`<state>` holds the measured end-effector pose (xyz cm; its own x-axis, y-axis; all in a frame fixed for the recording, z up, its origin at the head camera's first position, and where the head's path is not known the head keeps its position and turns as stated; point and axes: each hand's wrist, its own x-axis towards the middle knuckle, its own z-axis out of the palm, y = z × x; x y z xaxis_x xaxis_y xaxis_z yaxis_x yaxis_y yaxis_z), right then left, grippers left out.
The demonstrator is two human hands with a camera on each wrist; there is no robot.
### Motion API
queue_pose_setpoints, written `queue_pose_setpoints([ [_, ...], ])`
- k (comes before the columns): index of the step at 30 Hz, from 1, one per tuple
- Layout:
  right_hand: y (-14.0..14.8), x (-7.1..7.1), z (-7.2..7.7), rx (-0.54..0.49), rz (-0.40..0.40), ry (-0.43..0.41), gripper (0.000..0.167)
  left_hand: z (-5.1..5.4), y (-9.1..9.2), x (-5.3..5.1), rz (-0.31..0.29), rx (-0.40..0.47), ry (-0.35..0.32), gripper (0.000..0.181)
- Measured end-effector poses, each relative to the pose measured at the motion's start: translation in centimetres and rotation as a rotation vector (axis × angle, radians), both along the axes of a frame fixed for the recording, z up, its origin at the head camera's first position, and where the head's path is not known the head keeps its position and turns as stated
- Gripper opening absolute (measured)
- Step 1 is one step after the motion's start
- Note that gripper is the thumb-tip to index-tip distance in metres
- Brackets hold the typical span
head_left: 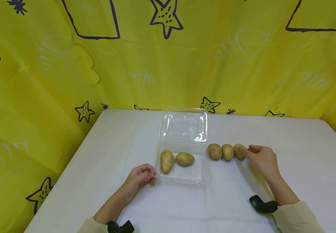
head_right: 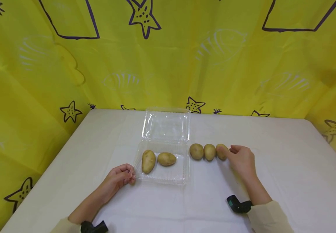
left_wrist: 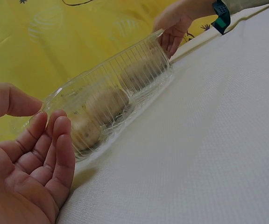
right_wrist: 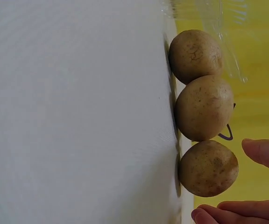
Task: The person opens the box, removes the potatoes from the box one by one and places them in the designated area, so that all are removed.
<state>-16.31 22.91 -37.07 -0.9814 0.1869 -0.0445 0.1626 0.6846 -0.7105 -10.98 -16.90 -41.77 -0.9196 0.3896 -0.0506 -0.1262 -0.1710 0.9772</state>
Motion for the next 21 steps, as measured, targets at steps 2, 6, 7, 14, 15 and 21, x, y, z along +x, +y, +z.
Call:
queue_pose_setpoints([
  [2,0.1,0.0,0.2,0.002,-0.001,0.019,0.073,0.0,0.0,0.0,-0.001,0.001,0.001,0.006],
  [6,-0.3,0.0,0.9,0.007,0.002,0.079,0.073,0.0,0.0,0.0,-0.003,0.006,0.004,0.006],
  [7,-0.5,0.0,1.0,0.01,0.003,0.094,0.072,0.0,0.1,0.0,-0.003,0.006,0.004,0.006],
  [14,-2.4,0.4,1.7,0.031,0.035,0.211,0.064,0.0,0.1,0.0,0.002,0.003,-0.003,0.006],
  [15,-2.7,0.5,1.8,0.04,0.047,0.232,0.063,0.0,0.1,0.0,0.003,0.002,-0.004,0.007],
  [21,-4.7,1.0,2.3,0.076,0.113,0.289,0.057,0.0,0.1,0.0,0.007,-0.002,-0.004,0.006],
])
